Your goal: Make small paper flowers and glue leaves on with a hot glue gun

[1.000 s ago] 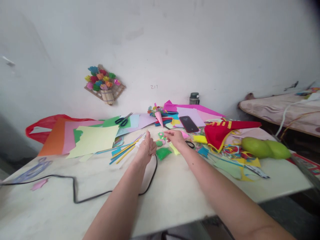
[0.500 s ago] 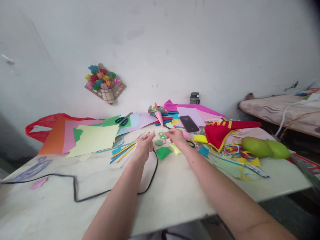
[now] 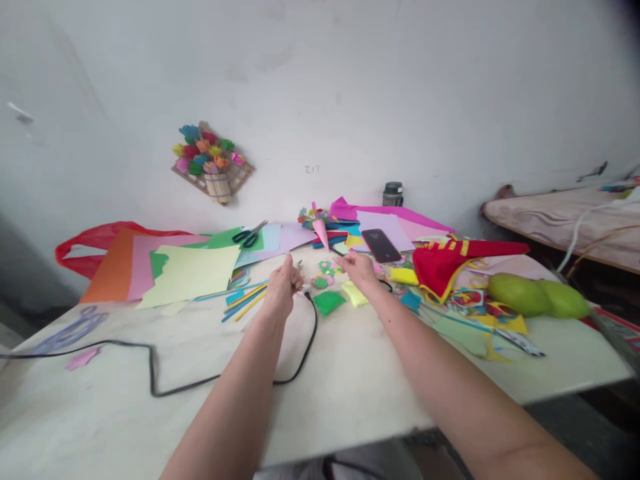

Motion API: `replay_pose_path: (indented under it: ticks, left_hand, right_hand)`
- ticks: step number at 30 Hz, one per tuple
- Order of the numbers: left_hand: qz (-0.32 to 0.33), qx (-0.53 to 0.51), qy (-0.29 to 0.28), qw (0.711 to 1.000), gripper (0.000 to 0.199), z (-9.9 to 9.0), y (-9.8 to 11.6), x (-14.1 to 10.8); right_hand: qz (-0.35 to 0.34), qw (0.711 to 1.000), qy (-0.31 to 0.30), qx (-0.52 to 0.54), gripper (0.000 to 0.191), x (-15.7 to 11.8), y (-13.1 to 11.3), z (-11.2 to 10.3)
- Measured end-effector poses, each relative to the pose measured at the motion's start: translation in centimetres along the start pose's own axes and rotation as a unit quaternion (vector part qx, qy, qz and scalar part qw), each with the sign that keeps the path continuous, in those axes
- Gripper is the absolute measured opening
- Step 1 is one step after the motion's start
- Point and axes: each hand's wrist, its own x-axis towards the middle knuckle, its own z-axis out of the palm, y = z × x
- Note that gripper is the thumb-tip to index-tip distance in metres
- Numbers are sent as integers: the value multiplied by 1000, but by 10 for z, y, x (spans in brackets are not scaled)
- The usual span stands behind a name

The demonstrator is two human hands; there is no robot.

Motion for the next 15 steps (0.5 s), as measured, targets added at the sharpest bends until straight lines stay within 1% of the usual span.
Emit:
replay_pose_path:
  ticks: [3, 7, 10, 13, 15]
  left_hand:
    - [22, -19, 8, 1000, 46, -2, 1, 2]
    - [54, -38, 3, 998, 28, -5, 2, 4]
    - [67, -36, -13, 997, 26, -4, 2, 3]
    - [54, -23, -40, 997, 28, -1, 3, 0]
    - [40, -9, -49, 998, 28, 0, 3, -2]
  right_hand:
    - [13, 999, -6, 36, 20, 2, 7, 4]
    - [12, 999, -15, 49, 21, 5, 16, 10]
    - [22, 998, -20, 62, 22, 4, 14, 12]
    - [17, 999, -20, 31, 16, 2, 7, 11]
    - [-4, 1000, -16, -22, 23, 1, 3, 8]
